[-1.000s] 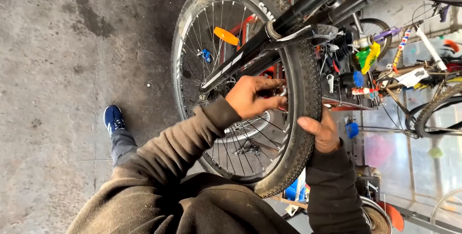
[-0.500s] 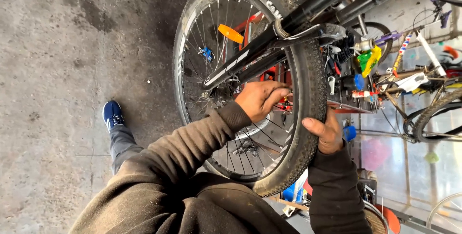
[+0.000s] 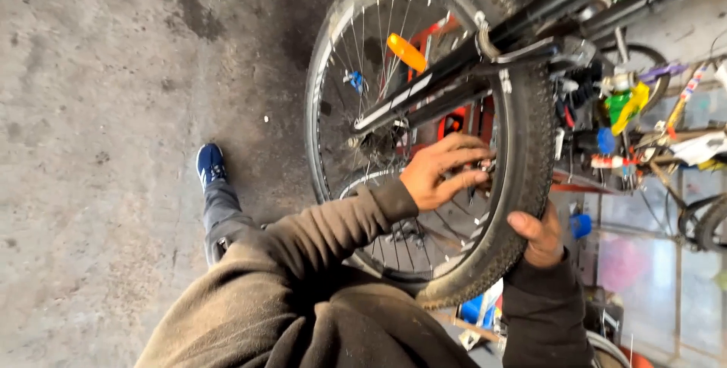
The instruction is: Repairing or adjusting the valve area on a bicycle tire.
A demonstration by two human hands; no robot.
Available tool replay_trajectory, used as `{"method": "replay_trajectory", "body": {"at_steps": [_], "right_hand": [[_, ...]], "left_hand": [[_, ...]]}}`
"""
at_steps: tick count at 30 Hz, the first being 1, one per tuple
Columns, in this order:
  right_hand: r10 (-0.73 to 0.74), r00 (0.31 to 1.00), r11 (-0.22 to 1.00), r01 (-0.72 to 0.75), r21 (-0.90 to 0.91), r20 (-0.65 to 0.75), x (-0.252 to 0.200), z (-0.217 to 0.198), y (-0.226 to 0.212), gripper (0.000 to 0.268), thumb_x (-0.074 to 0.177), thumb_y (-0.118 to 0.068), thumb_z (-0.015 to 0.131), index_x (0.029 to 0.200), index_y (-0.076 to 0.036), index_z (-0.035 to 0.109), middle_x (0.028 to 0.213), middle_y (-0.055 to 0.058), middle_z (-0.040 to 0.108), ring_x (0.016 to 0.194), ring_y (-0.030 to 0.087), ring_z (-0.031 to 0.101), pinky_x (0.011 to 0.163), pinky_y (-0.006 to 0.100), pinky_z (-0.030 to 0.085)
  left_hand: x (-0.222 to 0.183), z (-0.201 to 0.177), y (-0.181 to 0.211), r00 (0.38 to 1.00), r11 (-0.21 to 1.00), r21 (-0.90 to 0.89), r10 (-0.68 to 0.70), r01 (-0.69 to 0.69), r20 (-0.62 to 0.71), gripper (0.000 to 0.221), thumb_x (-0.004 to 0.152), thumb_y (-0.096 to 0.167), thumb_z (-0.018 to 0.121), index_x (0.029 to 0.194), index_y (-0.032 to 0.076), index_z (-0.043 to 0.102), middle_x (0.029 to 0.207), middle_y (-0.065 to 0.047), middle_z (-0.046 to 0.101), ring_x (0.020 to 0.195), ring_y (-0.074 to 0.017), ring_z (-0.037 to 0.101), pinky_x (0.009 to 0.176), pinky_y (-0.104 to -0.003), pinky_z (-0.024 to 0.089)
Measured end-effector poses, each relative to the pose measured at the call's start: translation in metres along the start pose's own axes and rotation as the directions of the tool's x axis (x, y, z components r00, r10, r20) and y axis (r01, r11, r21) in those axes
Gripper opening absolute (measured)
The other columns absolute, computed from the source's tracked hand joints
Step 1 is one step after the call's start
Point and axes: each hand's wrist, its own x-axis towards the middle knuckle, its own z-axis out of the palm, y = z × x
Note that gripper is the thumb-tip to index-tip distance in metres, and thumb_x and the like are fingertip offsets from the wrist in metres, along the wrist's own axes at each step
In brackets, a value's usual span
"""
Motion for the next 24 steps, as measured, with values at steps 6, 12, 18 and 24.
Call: {"method": "replay_trajectory", "body": {"at_steps": [6,12,18,24], "right_hand": [[-0.036,0.999,0.996,0.033,0.084,0.035,-0.005,0.056,-0.042,0.06,0.075,-0.01,0.068,0.13,0.01,0.056,0.11,0.034,0.069,0.096,0.044,0.074,0.078,0.056,0.064],[-0.118,0.991,0.949,0.13,-0.287,0.059,-0.008,-0.08,0.05,0.028,0.091,-0.007,0.067,0.113,0.01,0.066,0.099,0.026,0.075,0.096,0.026,0.074,0.079,0.04,0.066],[-0.211,0.976,0.873,0.214,-0.438,0.056,0.01,-0.005,-0.007,0.03,0.106,-0.01,0.055,0.13,0.008,0.049,0.134,0.008,0.063,0.12,0.006,0.056,0.115,0.031,0.047],[-0.118,0.991,0.916,0.135,-0.379,0.068,0.017,0.014,-0.014,0.064,0.084,-0.011,0.068,0.143,0.006,0.049,0.144,0.024,0.055,0.135,0.034,0.052,0.117,0.057,0.041]], "left_hand": [[0.012,-0.008,0.009,0.933,0.905,-0.236,-0.327,0.354,0.148,0.035,0.1,0.033,0.071,0.126,0.01,0.071,0.111,-0.018,0.076,0.097,-0.0239,0.072,0.087,-0.045,0.06],[0.01,-0.003,-0.012,0.882,0.863,-0.192,-0.438,0.467,0.176,0.035,0.09,0.032,0.08,0.112,0.005,0.076,0.093,-0.024,0.076,0.082,-0.0333,0.076,0.065,-0.048,0.062],[0.01,-0.027,0.009,0.974,0.993,0.024,-0.117,0.114,0.193,0.055,0.072,0.031,0.095,0.116,0.006,0.074,0.097,-0.018,0.077,0.094,-0.0382,0.075,0.087,-0.047,0.06],[0.026,-0.036,0.015,0.999,0.984,0.18,0.007,0.0,-0.035,0.047,0.079,0.036,0.09,0.117,0.014,0.074,0.086,-0.01,0.069,0.082,-0.0315,0.07,0.077,-0.043,0.057]]}}
